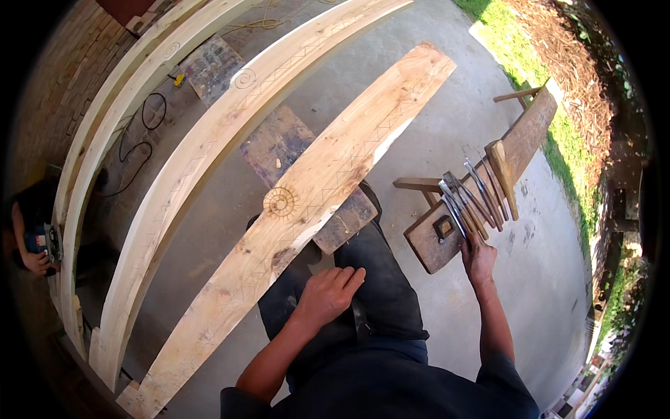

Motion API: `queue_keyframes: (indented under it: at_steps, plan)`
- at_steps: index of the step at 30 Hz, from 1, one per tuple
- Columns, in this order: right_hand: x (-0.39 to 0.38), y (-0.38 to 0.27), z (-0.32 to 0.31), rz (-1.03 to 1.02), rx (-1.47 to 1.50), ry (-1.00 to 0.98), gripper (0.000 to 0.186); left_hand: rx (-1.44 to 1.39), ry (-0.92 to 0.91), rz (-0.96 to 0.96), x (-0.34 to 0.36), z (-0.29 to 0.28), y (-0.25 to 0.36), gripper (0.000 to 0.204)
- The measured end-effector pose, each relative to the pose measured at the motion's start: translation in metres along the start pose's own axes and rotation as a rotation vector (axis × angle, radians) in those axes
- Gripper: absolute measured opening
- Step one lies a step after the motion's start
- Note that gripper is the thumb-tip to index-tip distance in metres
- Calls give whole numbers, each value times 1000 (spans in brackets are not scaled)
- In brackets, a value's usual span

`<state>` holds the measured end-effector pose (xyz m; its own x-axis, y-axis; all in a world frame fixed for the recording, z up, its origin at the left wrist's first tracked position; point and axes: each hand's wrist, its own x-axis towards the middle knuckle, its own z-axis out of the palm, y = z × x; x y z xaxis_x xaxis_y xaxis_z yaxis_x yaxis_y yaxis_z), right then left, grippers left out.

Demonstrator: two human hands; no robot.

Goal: The person carves a spiral pattern into a large curved wooden beam using a chisel.

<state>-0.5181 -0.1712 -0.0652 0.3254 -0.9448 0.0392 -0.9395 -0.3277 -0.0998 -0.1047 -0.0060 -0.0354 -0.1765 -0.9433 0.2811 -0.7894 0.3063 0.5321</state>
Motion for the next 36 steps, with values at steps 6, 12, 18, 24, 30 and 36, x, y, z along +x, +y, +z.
queue_keyframes:
  at_steps: [6,12,18,24,30,36]
  plan:
    - [-6,-34,-46,201,294,11,12,61,174,35,23,-17,-11,49]
    - [8,-175,-123,-44,494,-103,15,112,340,103,38,-27,-27,58]
    - [37,-242,-141,-462,486,-136,27,196,378,101,33,-55,-59,61]
    - [69,-279,-156,-640,434,-257,31,250,316,139,24,-81,-80,44]
    - [85,-303,-144,-589,872,-136,44,82,399,-1,25,-66,-92,30]
    - [97,-373,-110,-765,902,75,47,-237,415,-117,32,-68,-98,36]
